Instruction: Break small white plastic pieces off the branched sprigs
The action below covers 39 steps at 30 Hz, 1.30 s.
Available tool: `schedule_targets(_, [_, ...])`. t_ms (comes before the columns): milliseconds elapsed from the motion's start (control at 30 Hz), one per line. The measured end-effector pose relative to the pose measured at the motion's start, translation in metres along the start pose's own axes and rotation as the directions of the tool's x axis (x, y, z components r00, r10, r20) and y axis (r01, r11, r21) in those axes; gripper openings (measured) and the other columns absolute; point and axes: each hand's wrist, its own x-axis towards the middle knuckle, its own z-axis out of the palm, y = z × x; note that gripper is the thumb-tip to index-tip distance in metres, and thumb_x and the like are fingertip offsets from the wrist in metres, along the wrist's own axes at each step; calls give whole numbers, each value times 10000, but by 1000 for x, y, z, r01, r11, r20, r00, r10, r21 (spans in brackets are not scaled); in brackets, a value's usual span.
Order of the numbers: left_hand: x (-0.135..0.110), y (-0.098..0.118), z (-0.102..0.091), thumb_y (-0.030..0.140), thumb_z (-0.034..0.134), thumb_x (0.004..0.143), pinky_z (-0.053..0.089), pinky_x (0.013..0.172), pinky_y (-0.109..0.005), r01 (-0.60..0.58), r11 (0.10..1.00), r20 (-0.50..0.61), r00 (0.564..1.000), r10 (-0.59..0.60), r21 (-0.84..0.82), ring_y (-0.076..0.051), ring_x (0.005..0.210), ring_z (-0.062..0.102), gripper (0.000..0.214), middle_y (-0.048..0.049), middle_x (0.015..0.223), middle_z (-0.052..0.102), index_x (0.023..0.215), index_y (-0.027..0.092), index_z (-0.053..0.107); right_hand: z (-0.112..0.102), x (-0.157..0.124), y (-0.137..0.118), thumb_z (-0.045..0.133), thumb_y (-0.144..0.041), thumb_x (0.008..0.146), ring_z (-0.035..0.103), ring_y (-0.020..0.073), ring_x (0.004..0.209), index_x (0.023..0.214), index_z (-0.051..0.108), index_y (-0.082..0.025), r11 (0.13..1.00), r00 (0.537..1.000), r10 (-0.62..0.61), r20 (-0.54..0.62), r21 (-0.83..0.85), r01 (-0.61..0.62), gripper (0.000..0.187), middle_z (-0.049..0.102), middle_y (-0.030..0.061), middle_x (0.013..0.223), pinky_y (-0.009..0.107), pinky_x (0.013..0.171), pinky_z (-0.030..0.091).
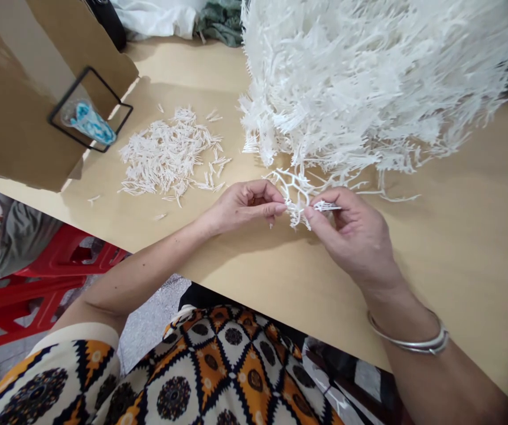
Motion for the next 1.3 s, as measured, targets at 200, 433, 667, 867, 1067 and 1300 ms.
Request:
schedule_targets(200, [-3,3,-1,516,832,967,564,715,-203,2,999,47,999,-5,52,-53,708,662,414,4,827,697,965,138,663,-4,3,5,719,-334,968,469,155,632,913,624,-278,985,990,109,87,128,-119,123,548,-23,746,330,595,395])
schedule_targets(433, [-4,2,-2,542,762,1013,514,699,-213,-77,988,89,994,66,135,-64,716,609,406,7,835,642,985,152,654,-5,5,11,736,-339,968,465,152,659,951,631,-275,983,987,99,127,143,-117,124,551,-24,771,325,608,384])
schedule_targets(667, [-4,-5,-1,524,766,1011,464,673,-220,-182,954,-12,982,191,239,-75,753,569,382,-14,901,633,931,179,623,-1,3,3,799,-396,919,593,173,732,1058,700,-269,983,975,110,193,126,-136,213,670,-1,872,334,681,498])
schedule_targets(867, [-4,-9,0,515,786,993,408,611,-215,-118,960,-21,992,128,255,-53,657,506,384,18,792,611,942,171,622,9,3,7,749,-324,933,622,179,765,910,690,-240,993,988,87,131,70,-97,105,691,7,840,342,749,514])
schedule_targets(1067, [-3,-6,3,579,843,926,464,640,-214,-20,981,-20,1000,24,192,-67,694,593,479,10,841,657,1059,177,619,5,3,7,729,-325,962,616,180,773,931,676,-254,995,990,49,130,77,-59,94,681,8,865,344,735,494])
schedule_targets(1300, [-4,-4,4,539,825,952,369,591,-205,-56,957,22,998,52,285,-52,638,500,406,25,804,658,1031,162,696,8,3,9,703,-317,976,627,214,885,935,656,-251,999,989,10,150,35,-15,91,675,33,921,361,773,471])
